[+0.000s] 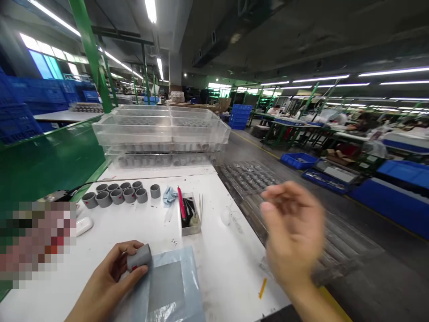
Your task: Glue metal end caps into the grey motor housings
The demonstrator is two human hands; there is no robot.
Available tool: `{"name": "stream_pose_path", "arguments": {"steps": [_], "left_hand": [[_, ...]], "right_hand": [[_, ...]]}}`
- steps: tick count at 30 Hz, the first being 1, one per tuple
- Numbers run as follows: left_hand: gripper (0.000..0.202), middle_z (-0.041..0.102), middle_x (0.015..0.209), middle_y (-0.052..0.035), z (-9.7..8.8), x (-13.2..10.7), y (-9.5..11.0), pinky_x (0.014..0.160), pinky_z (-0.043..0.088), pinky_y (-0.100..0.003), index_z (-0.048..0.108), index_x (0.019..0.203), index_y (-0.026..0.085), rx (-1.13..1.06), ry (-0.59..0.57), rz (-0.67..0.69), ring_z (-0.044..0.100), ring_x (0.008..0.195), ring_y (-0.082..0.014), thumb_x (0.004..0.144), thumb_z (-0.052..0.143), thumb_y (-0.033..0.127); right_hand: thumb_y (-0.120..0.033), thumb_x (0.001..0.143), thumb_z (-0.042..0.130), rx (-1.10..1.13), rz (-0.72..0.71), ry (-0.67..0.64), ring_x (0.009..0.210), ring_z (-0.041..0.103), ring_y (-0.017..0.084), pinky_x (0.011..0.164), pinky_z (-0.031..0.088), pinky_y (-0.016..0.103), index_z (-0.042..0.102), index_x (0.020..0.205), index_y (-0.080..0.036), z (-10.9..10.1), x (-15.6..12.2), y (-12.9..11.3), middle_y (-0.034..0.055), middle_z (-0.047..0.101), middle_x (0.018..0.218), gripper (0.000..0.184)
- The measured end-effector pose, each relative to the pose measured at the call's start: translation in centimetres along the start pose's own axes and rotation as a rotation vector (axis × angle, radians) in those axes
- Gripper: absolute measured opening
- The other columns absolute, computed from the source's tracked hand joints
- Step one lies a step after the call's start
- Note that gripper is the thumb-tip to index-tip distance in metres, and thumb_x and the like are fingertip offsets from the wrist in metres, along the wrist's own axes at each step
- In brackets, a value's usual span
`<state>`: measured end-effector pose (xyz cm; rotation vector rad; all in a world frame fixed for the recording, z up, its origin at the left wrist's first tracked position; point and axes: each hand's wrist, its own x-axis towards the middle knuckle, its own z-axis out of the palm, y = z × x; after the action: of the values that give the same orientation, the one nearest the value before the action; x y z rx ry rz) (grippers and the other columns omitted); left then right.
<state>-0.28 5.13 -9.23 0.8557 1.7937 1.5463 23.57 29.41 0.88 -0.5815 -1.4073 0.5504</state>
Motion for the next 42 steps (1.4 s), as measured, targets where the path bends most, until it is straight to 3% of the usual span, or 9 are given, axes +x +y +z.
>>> {"name": "stream_pose_path", "arguments": {"steps": [4,9,14,17,22,26,32,36,42], "left_hand": [[0.037,0.059,0.128,-0.0064,0.4,0.2,-0.1,0.093,0.051,-0.030,0.048,0.087,0.025,0.001,0.056,0.001,0.061,0.116,-0.0243,0.076,0.080,0.041],[0.038,0.064,0.116,-0.0028,0.7,-0.5,1.7,0.086,0.051,-0.025,0.049,0.089,0.026,-0.064,0.099,-0.046,0.063,0.105,-0.0207,0.076,0.080,0.044],[0.043,0.068,0.115,-0.0051,-0.2,-1.6,3.6,0.088,0.050,-0.028,0.060,0.116,0.026,-0.145,-0.084,-0.175,0.064,0.108,-0.0244,0.085,0.072,0.053],[0.039,0.070,0.101,-0.0055,-0.7,-1.7,3.7,0.081,0.051,-0.032,0.063,0.117,0.025,-0.213,-0.273,-0.203,0.065,0.088,-0.0230,0.091,0.065,0.054],[0.033,0.065,0.109,-0.0042,-0.7,-1.3,2.8,0.082,0.049,-0.027,0.064,0.111,0.026,-0.291,-0.266,-0.173,0.059,0.099,-0.0216,0.084,0.078,0.039],[0.035,0.062,0.105,-0.0036,-0.8,-1.2,2.2,0.070,0.047,-0.025,0.061,0.109,0.027,-0.352,-0.251,-0.175,0.058,0.093,-0.0204,0.080,0.082,0.032],[0.031,0.060,0.113,-0.0048,-1.0,-1.2,2.5,0.072,0.048,-0.027,0.064,0.109,0.026,-0.260,-0.205,-0.183,0.058,0.094,-0.0218,0.081,0.079,0.032],[0.037,0.063,0.116,-0.0057,-0.9,-1.4,2.9,0.080,0.050,-0.030,0.066,0.118,0.028,-0.227,-0.127,-0.185,0.060,0.098,-0.0239,0.084,0.076,0.039],[0.042,0.071,0.082,-0.0036,-1.1,-1.1,3.0,0.074,0.046,-0.033,0.069,0.118,0.025,-0.161,-0.095,-0.281,0.060,0.078,-0.0220,0.089,0.067,0.055]], "right_hand": [[-0.043,0.085,0.070,-0.157,0.364,-0.392,0.128,0.056,0.028,0.101,0.050,0.049,0.044,0.143,-0.027,-0.2,-2.8,7.0,0.0147,0.053,0.144,0.065],[-0.045,0.076,0.079,-0.129,0.505,-0.577,0.122,0.064,0.032,0.106,0.049,0.051,0.063,0.126,-0.021,0.6,-4.3,10.8,0.0147,0.069,0.129,0.058],[-0.050,0.094,0.062,-0.041,0.521,-0.418,0.114,0.068,0.027,0.103,0.052,0.044,0.063,0.129,-0.022,0.7,-3.8,6.7,0.0104,0.072,0.123,0.045],[-0.041,0.099,0.058,0.110,0.445,-0.305,0.088,0.073,0.022,0.074,0.060,0.036,0.057,0.141,-0.026,0.5,-5.4,3.1,0.0081,0.072,0.115,0.044],[-0.021,0.093,0.070,0.229,0.219,-0.538,0.065,0.069,0.016,0.059,0.058,0.030,0.067,0.127,-0.030,2.1,-8.0,-1.6,0.0036,0.077,0.098,0.036],[-0.025,0.091,0.074,0.368,0.186,-0.616,0.056,0.061,0.014,0.048,0.049,0.027,0.075,0.110,-0.030,5.9,-7.1,-3.5,0.0003,0.070,0.075,0.020],[-0.036,0.095,0.068,0.652,0.084,-0.635,0.059,0.056,0.016,0.052,0.044,0.032,0.075,0.089,-0.022,10.5,-6.4,-4.1,0.0032,0.067,0.073,0.017],[-0.042,0.099,0.060,0.608,0.137,-0.635,0.057,0.052,0.017,0.053,0.040,0.034,0.075,0.088,-0.021,10.2,-8.1,-2.7,0.0041,0.065,0.070,0.028],[-0.034,0.099,0.060,0.528,0.082,-0.652,0.054,0.050,0.015,0.053,0.038,0.033,0.075,0.090,-0.020,9.8,-9.0,-1.7,0.0027,0.062,0.065,0.022]]}}
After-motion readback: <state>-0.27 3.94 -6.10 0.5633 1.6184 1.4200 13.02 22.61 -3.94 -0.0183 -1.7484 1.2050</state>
